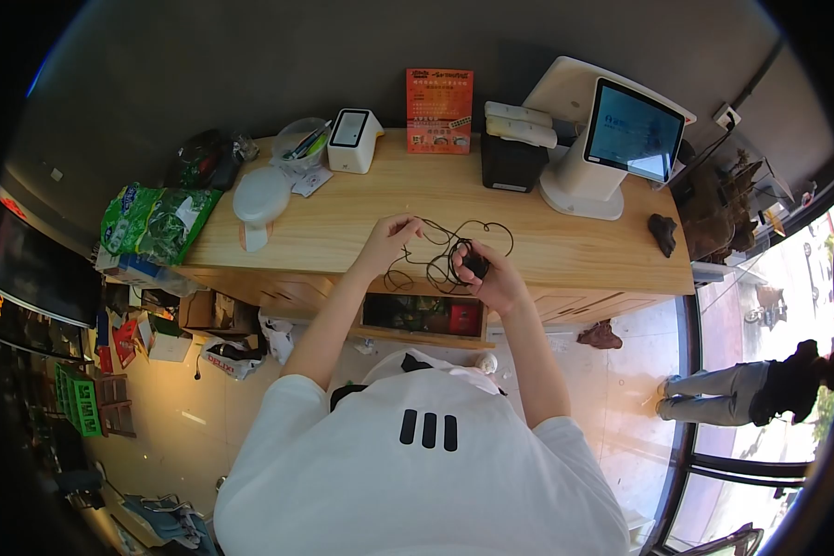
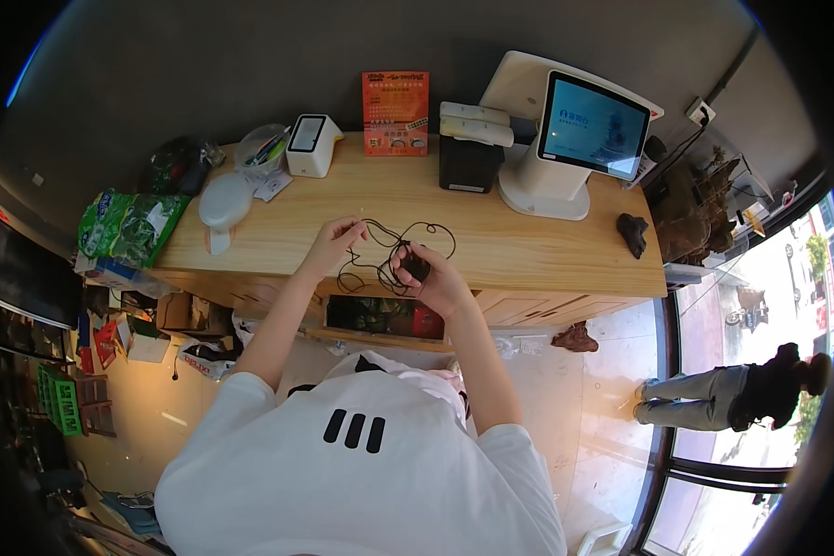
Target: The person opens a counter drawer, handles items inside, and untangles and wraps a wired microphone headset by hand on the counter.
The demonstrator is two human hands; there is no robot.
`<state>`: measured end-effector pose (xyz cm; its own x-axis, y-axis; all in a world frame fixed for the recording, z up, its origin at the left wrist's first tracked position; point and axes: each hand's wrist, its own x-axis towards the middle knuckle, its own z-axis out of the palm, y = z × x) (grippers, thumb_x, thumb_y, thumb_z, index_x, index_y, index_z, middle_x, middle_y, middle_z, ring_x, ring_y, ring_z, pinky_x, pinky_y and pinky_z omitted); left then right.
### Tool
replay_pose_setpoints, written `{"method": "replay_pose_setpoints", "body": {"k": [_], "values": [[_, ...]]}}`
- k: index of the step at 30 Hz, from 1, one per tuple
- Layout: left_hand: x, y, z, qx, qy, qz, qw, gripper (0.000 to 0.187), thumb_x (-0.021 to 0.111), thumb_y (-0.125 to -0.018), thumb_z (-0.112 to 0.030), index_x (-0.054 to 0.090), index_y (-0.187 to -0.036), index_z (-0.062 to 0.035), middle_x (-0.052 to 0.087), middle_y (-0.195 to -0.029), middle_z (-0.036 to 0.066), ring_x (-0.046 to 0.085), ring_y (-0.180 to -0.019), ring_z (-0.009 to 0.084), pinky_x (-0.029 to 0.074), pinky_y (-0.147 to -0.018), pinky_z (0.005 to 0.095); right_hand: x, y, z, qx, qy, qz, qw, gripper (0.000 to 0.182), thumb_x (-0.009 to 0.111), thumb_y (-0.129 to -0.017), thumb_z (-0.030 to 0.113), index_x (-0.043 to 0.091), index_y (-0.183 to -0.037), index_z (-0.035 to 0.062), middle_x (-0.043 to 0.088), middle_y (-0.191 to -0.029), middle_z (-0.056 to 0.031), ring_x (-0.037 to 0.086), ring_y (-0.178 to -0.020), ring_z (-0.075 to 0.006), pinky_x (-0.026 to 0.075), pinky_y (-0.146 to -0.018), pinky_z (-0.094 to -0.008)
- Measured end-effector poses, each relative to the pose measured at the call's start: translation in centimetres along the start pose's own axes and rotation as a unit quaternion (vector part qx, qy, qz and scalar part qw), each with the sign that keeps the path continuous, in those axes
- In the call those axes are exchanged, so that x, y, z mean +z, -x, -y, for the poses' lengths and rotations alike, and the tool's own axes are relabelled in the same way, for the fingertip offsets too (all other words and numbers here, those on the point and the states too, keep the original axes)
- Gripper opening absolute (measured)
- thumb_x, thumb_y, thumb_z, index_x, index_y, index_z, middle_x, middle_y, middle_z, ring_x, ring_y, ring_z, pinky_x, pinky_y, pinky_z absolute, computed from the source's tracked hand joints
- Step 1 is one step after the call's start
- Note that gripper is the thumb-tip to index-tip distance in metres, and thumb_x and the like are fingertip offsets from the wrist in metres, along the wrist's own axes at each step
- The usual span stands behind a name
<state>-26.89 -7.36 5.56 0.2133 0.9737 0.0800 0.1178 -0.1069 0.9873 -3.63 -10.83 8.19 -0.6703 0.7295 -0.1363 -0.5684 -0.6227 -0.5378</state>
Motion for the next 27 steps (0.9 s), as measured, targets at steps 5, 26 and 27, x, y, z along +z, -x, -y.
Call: {"method": "replay_pose_setpoints", "body": {"k": [5,26,27], "values": [[3.5,1.7,0.5,0.032,-0.029,-0.033,0.999,0.032,0.058,-0.090,-0.029,0.053,-0.110,-0.0047,0.053,-0.091,0.000,0.035,-0.068,0.0076,0.035,-0.064,0.0205,0.4,-0.4,0.0,-0.032,-0.061,0.009,0.998,0.027,0.049,-0.092,0.016,0.052,-0.109,-0.0046,0.056,-0.093,-0.0091,0.047,-0.071,-0.0132,0.038,-0.058,-0.0210],[6.7,5.0,-2.5,0.083,0.099,-0.031,0.991,0.008,0.057,-0.090,-0.011,0.056,-0.088,-0.0023,0.060,-0.077,-0.001,0.046,-0.066,0.0049,0.036,-0.060,0.0194,-2.9,-3.0,-0.9,-0.229,-0.030,-0.097,0.968,0.039,0.049,-0.095,0.022,0.042,-0.121,-0.0067,0.053,-0.110,-0.0170,0.053,-0.106,-0.0265,0.041,-0.097,-0.0326],[5.7,5.1,-3.3,0.055,0.120,-0.028,0.991,0.009,0.057,-0.090,-0.010,0.056,-0.089,-0.0014,0.060,-0.078,0.001,0.053,-0.070,0.0062,0.040,-0.065,0.0196,-3.3,-2.9,-0.7,-0.226,0.005,-0.117,0.967,0.041,0.050,-0.095,0.023,0.042,-0.121,-0.0063,0.054,-0.109,-0.0165,0.053,-0.106,-0.0257,0.040,-0.097,-0.0324]]}}
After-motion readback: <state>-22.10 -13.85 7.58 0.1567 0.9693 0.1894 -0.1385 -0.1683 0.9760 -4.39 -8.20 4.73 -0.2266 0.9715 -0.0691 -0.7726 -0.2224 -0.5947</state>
